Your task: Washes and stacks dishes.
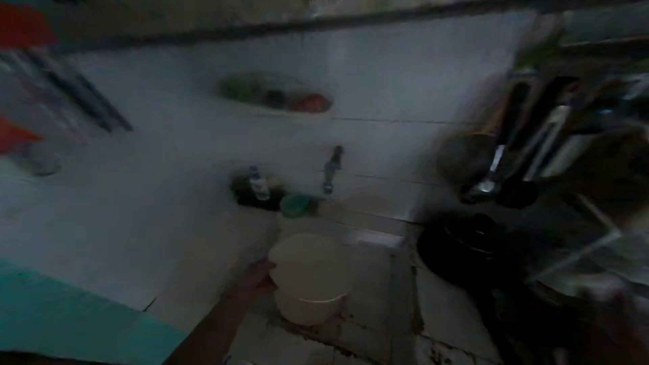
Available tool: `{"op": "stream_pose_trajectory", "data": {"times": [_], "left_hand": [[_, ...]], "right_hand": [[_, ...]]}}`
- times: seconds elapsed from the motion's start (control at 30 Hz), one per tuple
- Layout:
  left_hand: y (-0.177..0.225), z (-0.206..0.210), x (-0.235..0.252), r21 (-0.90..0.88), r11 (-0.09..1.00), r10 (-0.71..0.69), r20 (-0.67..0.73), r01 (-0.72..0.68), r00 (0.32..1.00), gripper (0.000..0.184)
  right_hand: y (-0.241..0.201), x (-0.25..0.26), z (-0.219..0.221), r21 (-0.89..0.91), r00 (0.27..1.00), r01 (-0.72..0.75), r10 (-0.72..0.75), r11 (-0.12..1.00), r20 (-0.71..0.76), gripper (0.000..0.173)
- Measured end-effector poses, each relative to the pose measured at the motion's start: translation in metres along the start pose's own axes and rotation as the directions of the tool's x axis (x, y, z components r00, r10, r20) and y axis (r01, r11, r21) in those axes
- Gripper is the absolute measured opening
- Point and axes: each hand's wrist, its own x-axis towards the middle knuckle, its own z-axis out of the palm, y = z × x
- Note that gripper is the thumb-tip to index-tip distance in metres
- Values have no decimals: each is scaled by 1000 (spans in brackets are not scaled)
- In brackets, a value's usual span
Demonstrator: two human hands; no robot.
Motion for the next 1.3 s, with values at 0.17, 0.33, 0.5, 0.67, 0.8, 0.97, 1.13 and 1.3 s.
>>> {"op": "stream_pose_trajectory", "data": {"times": [0.17, 0.33, 0.5, 0.67, 0.8, 0.97, 1.13, 1.3], "left_hand": [[1, 36, 6, -178, 984, 45, 177, -13, 983, 44], [8, 63, 17, -199, 980, 50, 254, 2, 966, 51], [17, 73, 35, -123, 992, 76, 374, -32, 924, 50], [17, 34, 73, -153, 987, 98, 304, -53, 948, 52], [14, 47, 63, -52, 998, 44, 400, -26, 915, 46], [15, 55, 78, -119, 989, 126, 371, -88, 920, 44], [22, 19, 96, -84, 994, 93, 329, -69, 940, 47], [-4, 45, 115, -49, 991, -101, 356, 126, 929, 49]], "right_hand": [[-174, 79, 92, 241, 841, 414, -471, 877, 267, 46], [-272, 151, 196, -11, 939, 159, -148, 987, 310, 88], [-323, 149, 246, 272, 830, 452, -512, 850, 220, 68], [-284, 135, 248, 123, 795, 523, -535, 844, 288, 74], [-306, 164, 256, 91, 983, 151, -159, 984, 88, 76], [-331, 131, 254, 354, 724, 536, -633, 766, 274, 58], [-252, 130, 239, 63, 910, 325, -330, 944, 253, 68], [-237, 175, 175, 58, 913, -169, 134, 984, 385, 41]]}}
